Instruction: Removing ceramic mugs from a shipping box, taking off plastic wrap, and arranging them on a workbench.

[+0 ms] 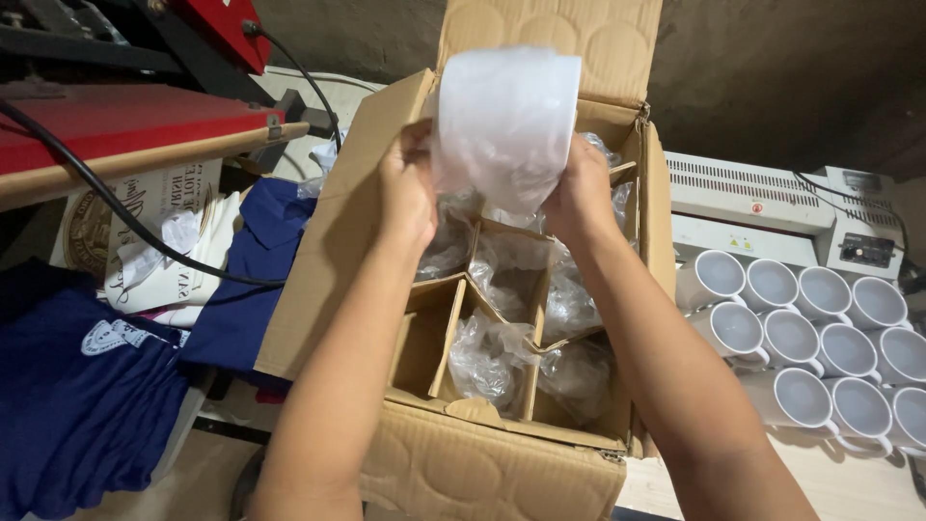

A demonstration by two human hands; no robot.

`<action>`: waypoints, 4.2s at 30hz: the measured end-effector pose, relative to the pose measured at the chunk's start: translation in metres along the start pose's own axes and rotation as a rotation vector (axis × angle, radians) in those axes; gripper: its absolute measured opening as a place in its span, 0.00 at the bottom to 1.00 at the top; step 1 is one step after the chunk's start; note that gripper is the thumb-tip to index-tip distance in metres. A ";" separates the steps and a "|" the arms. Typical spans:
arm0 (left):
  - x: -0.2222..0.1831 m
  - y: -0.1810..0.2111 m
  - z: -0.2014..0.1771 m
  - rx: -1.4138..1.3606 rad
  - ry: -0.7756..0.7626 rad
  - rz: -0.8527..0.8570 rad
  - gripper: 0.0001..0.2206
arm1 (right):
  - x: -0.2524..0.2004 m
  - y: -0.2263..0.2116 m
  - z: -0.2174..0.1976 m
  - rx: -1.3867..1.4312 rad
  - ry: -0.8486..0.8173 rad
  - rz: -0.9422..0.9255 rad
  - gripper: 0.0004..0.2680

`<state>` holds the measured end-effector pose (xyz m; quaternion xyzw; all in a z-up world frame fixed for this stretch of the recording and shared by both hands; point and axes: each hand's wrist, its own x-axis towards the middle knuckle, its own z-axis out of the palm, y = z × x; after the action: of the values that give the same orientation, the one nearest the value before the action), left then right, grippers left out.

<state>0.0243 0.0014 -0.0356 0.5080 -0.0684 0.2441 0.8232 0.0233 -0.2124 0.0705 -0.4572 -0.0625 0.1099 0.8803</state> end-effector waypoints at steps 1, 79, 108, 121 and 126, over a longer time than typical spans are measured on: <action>-0.005 0.024 0.014 -0.001 -0.001 0.000 0.15 | 0.001 0.000 -0.001 -0.001 0.000 -0.001 0.12; -0.088 0.212 0.056 1.246 -0.303 -0.352 0.19 | -0.022 -0.013 -0.003 0.178 -0.488 -0.163 0.32; -0.043 0.183 0.085 1.107 -0.394 0.589 0.22 | 0.003 0.009 -0.026 0.037 -0.246 -0.218 0.34; -0.035 0.067 0.066 -0.142 -0.251 -0.194 0.26 | -0.034 -0.016 -0.038 -0.748 -0.004 -0.459 0.36; -0.061 0.092 0.107 -0.162 -0.362 -0.326 0.29 | -0.080 -0.056 -0.041 -0.981 -0.163 -0.623 0.44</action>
<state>-0.0582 -0.0782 0.0672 0.4800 -0.1512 0.0068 0.8641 -0.0379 -0.2959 0.0925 -0.7614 -0.3049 -0.1613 0.5489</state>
